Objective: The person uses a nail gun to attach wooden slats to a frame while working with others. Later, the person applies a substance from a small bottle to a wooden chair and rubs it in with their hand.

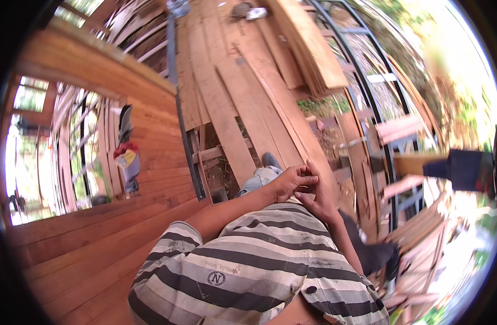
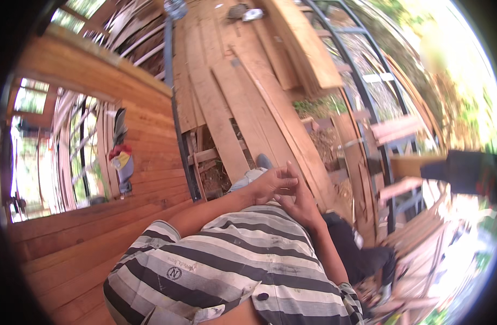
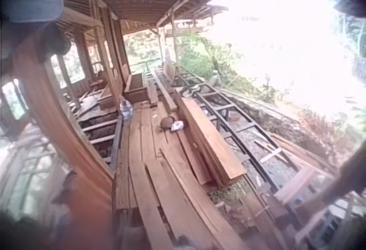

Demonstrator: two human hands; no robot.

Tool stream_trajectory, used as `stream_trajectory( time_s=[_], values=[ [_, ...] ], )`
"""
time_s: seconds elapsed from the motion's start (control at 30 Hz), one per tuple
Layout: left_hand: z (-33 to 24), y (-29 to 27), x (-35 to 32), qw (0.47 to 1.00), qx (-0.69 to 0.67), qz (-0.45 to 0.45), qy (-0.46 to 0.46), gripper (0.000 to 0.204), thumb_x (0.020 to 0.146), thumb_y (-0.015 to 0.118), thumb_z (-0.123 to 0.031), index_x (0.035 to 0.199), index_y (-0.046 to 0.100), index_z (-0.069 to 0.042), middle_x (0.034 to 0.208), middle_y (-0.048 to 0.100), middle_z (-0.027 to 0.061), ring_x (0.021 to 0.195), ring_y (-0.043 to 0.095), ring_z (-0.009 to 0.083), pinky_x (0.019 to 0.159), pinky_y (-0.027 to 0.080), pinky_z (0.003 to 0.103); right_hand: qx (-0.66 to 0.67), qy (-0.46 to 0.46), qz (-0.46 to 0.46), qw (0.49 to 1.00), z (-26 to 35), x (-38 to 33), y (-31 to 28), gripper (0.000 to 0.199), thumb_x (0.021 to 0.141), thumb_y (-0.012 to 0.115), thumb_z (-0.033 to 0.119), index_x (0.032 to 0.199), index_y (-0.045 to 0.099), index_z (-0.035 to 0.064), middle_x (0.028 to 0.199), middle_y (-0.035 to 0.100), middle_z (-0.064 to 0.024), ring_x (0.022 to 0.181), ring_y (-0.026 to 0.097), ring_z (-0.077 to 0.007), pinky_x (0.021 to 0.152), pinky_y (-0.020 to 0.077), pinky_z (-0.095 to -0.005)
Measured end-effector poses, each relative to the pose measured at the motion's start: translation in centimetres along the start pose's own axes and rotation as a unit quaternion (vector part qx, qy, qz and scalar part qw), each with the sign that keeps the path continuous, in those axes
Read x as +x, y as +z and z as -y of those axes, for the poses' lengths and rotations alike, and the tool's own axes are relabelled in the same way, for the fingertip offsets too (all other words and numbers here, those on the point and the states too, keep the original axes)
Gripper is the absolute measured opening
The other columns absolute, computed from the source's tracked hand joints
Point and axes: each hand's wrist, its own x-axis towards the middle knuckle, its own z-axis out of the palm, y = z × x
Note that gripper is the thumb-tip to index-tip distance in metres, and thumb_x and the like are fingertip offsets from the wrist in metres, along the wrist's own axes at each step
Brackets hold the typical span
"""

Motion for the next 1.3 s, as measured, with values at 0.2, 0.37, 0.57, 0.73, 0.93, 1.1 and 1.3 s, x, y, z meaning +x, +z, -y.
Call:
stream_trajectory(
  time_s=[0.2,0.37,0.57,0.73,0.93,1.1,1.3],
  values=[
    [-19.7,-7.4,0.0,0.981,-0.083,-0.108,0.138,0.014,0.098,0.076,-0.017,0.105,0.069,-0.007,0.093,0.071,0.001,0.083,0.071,0.0142,0.077,0.059,0.03,-0.116,-0.038,0.127,0.984,7.3,22.8,1.7,0.092,0.091,0.079,0.019,0.164,0.025,0.0069,0.151,0.051,-0.027,0.134,0.059,-0.0383,0.108,0.0507,-0.0441],
    [-30.7,-14.7,0.8,0.96,-0.119,-0.19,0.165,0.014,0.098,0.075,-0.019,0.104,0.068,-0.008,0.096,0.069,0.0009,0.085,0.069,0.015,0.074,0.058,0.027,-0.106,-0.044,0.205,0.972,12.8,38.0,5.0,0.09,0.091,0.078,0.017,0.164,0.026,0.0061,0.15,0.051,-0.0266,0.137,0.055,-0.0377,0.109,0.0497,-0.0439],
    [-45.2,-27.7,5.6,0.946,-0.138,-0.202,0.213,0.015,0.096,0.078,-0.018,0.101,0.069,-0.006,0.096,0.069,0.0015,0.087,0.067,0.0127,0.077,0.059,0.029,-0.076,-0.051,0.269,0.959,13.7,59.5,7.6,0.093,0.092,0.079,0.023,0.164,0.023,0.0011,0.154,0.047,-0.0219,0.137,0.054,-0.0331,0.107,0.0498,-0.0411],
    [-63.7,-36.9,9.3,0.927,0.044,-0.286,0.239,0.021,0.103,0.069,-0.02,0.115,0.067,-0.003,0.1,0.069,0.0021,0.085,0.062,0.0094,0.075,0.053,0.027,0.021,0.005,0.322,0.947,19.4,80.5,9.1,0.098,0.094,0.079,0.025,0.167,0.017,0.0072,0.155,0.044,-0.0182,0.133,0.054,-0.0272,0.102,0.0521,-0.0385],
    [-84.2,-43.1,7.6,0.892,0.066,-0.266,0.359,0.028,0.106,0.066,-0.026,0.114,0.068,0.0,0.1,0.07,0.0042,0.086,0.063,0.0099,0.075,0.052,0.028,-0.013,-0.008,0.381,0.925,32.3,100.2,13.6,0.098,0.093,0.081,0.029,0.167,0.02,0.0093,0.148,0.049,-0.0189,0.129,0.056,-0.027,0.107,0.049,-0.0421],
    [-96.0,-54.5,5.9,0.878,0.063,-0.341,0.329,0.036,0.104,0.067,-0.034,0.106,0.07,0.002,0.088,0.07,0.0035,0.08,0.064,0.0104,0.069,0.053,0.028,-0.062,-0.011,0.504,0.862,36.0,117.0,21.6,0.102,0.092,0.081,0.024,0.168,0.015,0.0106,0.14,0.051,-0.0093,0.115,0.06,-0.0194,0.099,0.0527,-0.0372],
    [-113.8,-73.8,1.7,0.868,0.058,-0.306,0.387,0.037,0.105,0.065,-0.035,0.105,0.068,0.001,0.087,0.069,0.0006,0.078,0.063,0.0088,0.064,0.052,0.026,-0.004,0.06,0.529,0.847,41.6,139.0,36.2,0.101,0.094,0.077,0.026,0.168,0.01,0.0082,0.146,0.044,-0.0129,0.115,0.06,-0.0216,0.1,0.053,-0.041]
  ],
)
